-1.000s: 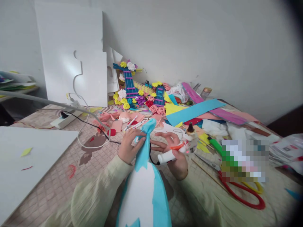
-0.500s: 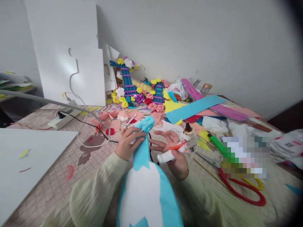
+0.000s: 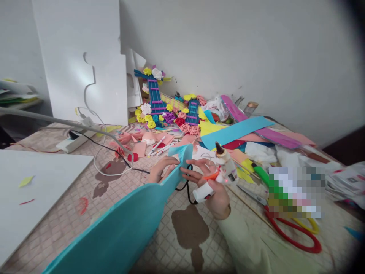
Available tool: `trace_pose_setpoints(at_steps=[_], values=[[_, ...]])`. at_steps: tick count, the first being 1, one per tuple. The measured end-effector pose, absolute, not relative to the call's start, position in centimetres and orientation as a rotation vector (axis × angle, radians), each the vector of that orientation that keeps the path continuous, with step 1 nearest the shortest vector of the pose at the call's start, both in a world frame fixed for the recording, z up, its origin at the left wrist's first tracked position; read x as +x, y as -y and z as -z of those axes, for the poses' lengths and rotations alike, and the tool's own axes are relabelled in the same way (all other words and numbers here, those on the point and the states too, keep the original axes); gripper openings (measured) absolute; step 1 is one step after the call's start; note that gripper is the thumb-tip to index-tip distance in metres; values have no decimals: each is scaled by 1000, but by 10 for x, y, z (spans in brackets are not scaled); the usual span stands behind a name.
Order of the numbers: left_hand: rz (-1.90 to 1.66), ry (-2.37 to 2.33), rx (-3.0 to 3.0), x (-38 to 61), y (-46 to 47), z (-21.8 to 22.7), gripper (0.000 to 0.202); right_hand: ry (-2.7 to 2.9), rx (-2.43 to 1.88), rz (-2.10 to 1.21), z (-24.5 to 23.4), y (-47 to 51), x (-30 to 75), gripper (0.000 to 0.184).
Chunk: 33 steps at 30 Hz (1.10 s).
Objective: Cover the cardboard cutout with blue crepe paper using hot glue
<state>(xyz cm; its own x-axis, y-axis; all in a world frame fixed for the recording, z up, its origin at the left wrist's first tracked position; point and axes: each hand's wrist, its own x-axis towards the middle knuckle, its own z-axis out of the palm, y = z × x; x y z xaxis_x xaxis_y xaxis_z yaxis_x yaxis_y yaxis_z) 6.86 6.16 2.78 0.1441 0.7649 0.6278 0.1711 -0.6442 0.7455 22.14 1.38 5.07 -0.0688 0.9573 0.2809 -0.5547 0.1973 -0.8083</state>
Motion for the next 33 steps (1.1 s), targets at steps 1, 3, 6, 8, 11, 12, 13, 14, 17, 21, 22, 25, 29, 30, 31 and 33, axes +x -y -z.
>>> trace_pose_setpoints(at_steps=[1, 3, 6, 8, 11, 12, 13, 14, 17, 21, 22, 25, 29, 30, 31, 33], values=[[-1511, -860, 1934, 68, -61, -30, 28, 976, -531, -1334, -51, -14, 222, 34], [-1455, -811, 1952, 68, -56, -34, 24, 960, -533, -1340, -53, -14, 223, 33], [-1417, -873, 1941, 70, -45, -40, 19, 932, -538, -1357, -52, -15, 226, 34], [-1418, -968, 1916, 72, -37, -44, 17, 922, -531, -1369, -51, -16, 228, 36], [-1384, -1031, 1824, 76, -30, -48, 18, 924, -497, -1398, -51, -17, 229, 38], [-1375, -1038, 1756, 78, -29, -48, 19, 924, -488, -1403, -52, -17, 229, 38], [-1373, -1045, 1669, 81, -28, -49, 19, 927, -483, -1408, -54, -17, 229, 38], [-1385, -1057, 1567, 84, -28, -48, 20, 934, -483, -1414, -56, -17, 229, 38], [-1481, -1086, 1289, 94, -26, -45, 23, 982, -494, -1428, -61, -17, 230, 39], [-1506, -1096, 1264, 103, -20, -40, 22, 977, -494, -1458, -58, -16, 238, 36], [-1482, -1101, 1303, 104, -19, -40, 22, 956, -490, -1474, -56, -16, 240, 35], [-1438, -1126, 1513, 101, -17, -42, 22, 909, -487, -1505, -50, -14, 244, 32], [-1446, -1207, 1817, 93, -20, -48, 21, 920, -489, -1496, -50, -13, 245, 33], [-1446, -1224, 1856, 92, -21, -49, 21, 929, -490, -1496, -51, -13, 244, 34], [-1453, -1238, 1880, 91, -22, -49, 21, 939, -493, -1495, -53, -13, 243, 35], [-1484, -1269, 1882, 90, -23, -47, 20, 954, -503, -1487, -57, -14, 241, 36]])
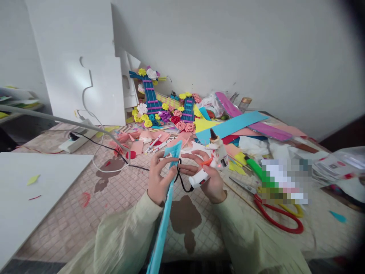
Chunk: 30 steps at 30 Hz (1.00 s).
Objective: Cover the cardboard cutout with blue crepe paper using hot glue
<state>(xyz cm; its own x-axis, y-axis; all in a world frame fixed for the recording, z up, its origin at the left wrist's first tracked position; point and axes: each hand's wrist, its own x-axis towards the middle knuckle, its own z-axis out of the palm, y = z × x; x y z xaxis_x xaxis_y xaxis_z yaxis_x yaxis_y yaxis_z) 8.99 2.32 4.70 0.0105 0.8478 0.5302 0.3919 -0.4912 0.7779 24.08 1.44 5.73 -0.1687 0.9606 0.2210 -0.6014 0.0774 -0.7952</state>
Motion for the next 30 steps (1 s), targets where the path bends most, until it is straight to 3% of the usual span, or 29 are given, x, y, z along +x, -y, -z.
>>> trace_pose_setpoints(at_steps=[9, 30], values=[[-1639, -1337, 1761, 93, -22, -38, 19, 1009, -553, -1507, -76, -26, 236, 35], [-1448, -1376, 1925, 77, -27, -52, 19, 963, -435, -1453, -48, -26, 232, 34]])
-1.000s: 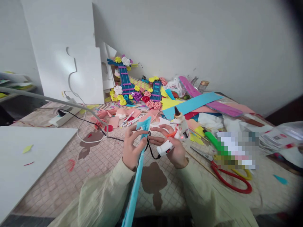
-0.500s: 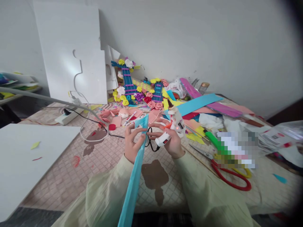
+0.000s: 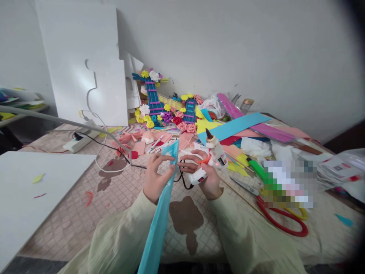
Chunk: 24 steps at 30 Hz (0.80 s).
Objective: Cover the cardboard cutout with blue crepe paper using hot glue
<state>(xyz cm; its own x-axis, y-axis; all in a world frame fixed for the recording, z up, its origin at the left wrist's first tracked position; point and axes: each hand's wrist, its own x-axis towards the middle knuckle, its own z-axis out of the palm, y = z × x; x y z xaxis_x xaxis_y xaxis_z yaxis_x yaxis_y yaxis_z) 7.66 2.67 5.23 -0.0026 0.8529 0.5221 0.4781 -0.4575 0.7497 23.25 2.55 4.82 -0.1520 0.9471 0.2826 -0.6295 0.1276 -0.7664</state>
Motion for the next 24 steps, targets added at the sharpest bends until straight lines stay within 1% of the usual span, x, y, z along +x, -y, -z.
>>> trace_pose_setpoints(at_steps=[7, 10, 16, 24], values=[[-1401, -1324, 1965, 78, -28, -56, 17, 1014, -376, -1335, -45, -24, 229, 28], [-1412, -1313, 1974, 78, -28, -58, 17, 1018, -370, -1356, -42, -24, 228, 29], [-1375, -1308, 1879, 78, -27, -56, 17, 847, -373, -1383, -34, -19, 219, 30], [-1526, -1197, 1578, 90, -27, -40, 15, 638, -320, -1446, -22, -13, 203, 27]])
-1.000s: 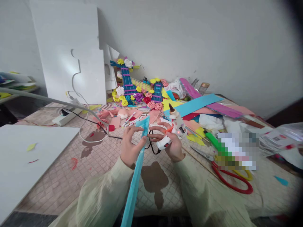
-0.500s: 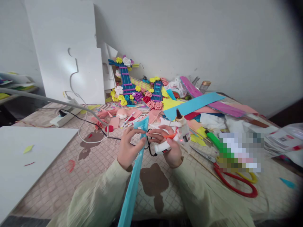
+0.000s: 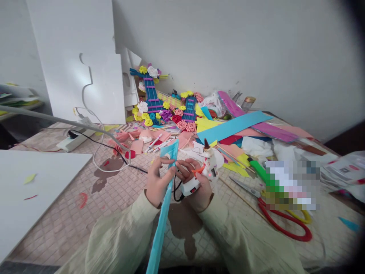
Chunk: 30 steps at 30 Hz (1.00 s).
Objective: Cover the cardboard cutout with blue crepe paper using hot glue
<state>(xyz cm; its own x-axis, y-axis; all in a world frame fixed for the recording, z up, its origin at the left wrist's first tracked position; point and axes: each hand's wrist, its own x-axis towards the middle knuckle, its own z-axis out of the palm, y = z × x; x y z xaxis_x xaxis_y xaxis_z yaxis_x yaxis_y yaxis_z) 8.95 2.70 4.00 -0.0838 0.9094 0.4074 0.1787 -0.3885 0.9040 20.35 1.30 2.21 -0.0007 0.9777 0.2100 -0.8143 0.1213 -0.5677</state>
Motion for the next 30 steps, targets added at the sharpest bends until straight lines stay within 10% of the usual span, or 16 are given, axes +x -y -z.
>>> trace_pose_setpoints(at_steps=[30], values=[[-1514, -1208, 1571, 72, -33, -44, 19, 762, -400, -1381, -29, -11, 210, 34]])
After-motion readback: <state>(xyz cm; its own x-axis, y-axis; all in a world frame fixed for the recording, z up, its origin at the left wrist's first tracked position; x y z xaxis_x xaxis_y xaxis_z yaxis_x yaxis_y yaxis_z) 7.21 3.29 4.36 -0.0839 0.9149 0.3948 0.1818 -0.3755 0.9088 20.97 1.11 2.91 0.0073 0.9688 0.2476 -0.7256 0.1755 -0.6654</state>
